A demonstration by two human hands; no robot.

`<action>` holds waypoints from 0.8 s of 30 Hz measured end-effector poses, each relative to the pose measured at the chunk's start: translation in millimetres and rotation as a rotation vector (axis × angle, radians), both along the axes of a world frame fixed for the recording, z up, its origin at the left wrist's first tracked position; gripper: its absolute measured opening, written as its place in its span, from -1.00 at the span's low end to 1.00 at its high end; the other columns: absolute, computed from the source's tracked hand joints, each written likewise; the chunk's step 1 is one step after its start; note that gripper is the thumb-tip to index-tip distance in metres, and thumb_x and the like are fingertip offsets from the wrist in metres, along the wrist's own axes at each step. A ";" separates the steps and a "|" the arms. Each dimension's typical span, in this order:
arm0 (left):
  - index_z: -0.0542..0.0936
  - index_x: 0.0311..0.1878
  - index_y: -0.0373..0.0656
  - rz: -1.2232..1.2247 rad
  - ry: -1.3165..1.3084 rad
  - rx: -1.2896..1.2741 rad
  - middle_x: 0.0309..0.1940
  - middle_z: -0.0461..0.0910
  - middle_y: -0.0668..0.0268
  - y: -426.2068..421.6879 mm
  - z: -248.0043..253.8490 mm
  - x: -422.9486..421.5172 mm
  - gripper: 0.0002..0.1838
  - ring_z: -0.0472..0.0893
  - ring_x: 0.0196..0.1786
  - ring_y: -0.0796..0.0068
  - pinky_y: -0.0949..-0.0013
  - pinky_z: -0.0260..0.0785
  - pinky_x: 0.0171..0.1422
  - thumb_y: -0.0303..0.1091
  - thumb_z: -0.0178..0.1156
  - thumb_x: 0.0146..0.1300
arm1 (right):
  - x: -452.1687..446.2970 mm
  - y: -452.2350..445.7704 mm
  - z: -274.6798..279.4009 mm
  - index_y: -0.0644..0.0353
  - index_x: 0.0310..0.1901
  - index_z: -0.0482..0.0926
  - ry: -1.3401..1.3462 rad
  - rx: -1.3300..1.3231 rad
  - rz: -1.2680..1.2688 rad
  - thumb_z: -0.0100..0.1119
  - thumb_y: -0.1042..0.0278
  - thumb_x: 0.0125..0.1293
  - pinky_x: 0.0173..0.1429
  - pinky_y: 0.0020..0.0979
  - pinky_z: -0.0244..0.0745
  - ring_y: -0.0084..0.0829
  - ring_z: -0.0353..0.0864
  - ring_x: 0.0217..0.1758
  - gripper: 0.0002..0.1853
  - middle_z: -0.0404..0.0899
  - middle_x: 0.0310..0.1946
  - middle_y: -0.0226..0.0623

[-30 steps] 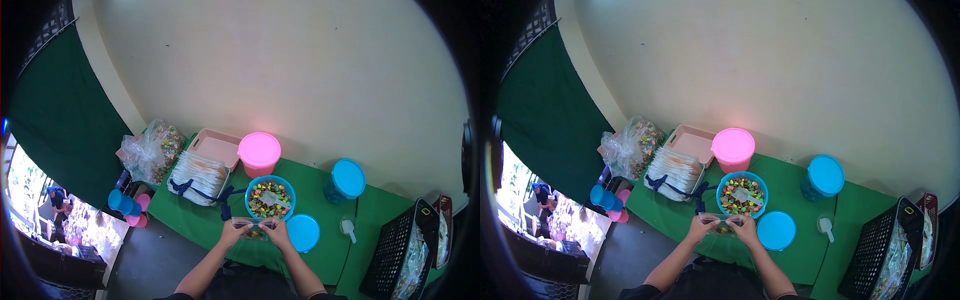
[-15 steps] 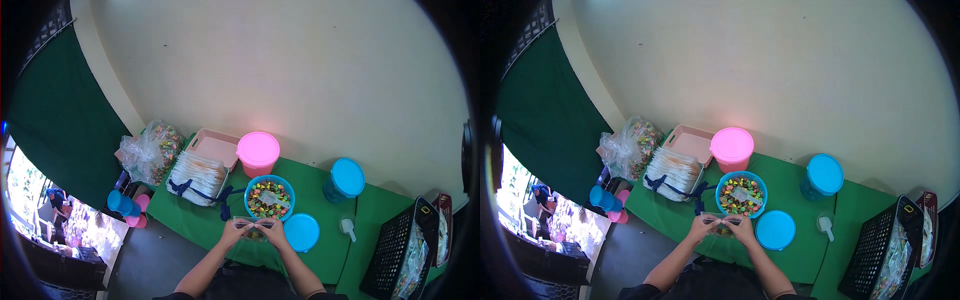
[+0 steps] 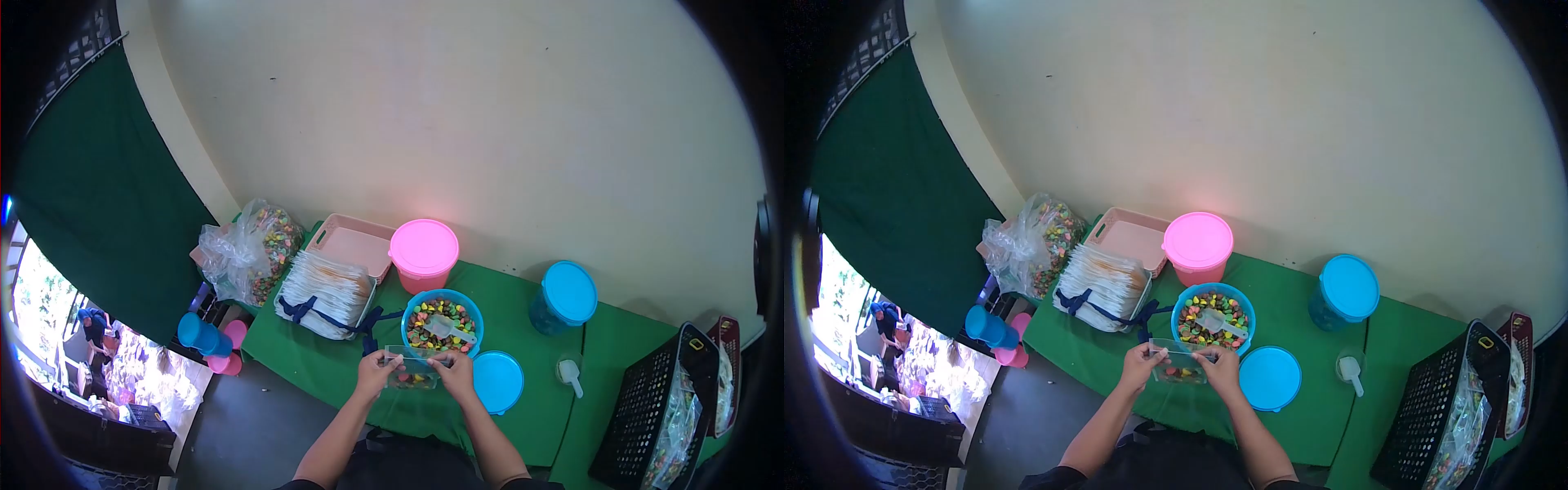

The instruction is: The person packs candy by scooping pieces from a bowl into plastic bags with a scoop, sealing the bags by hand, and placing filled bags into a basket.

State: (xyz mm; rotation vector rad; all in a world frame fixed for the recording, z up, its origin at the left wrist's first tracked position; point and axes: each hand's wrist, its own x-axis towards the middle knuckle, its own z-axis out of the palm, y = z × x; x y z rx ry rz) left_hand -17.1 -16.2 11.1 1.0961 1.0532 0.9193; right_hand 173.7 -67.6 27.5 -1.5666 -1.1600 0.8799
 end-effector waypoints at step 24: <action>0.59 -0.11 -0.39 -0.042 -0.111 -0.149 -0.29 0.65 0.19 28.7 -8.9 4.7 -0.70 0.65 -0.24 0.45 0.49 0.40 -0.18 -0.28 0.14 0.32 | 37.4 24.9 -32.4 0.36 -0.38 0.57 0.584 -0.030 0.138 0.26 0.44 0.20 -0.23 -0.44 0.56 -0.48 0.62 -0.44 -0.86 0.63 -0.49 -0.27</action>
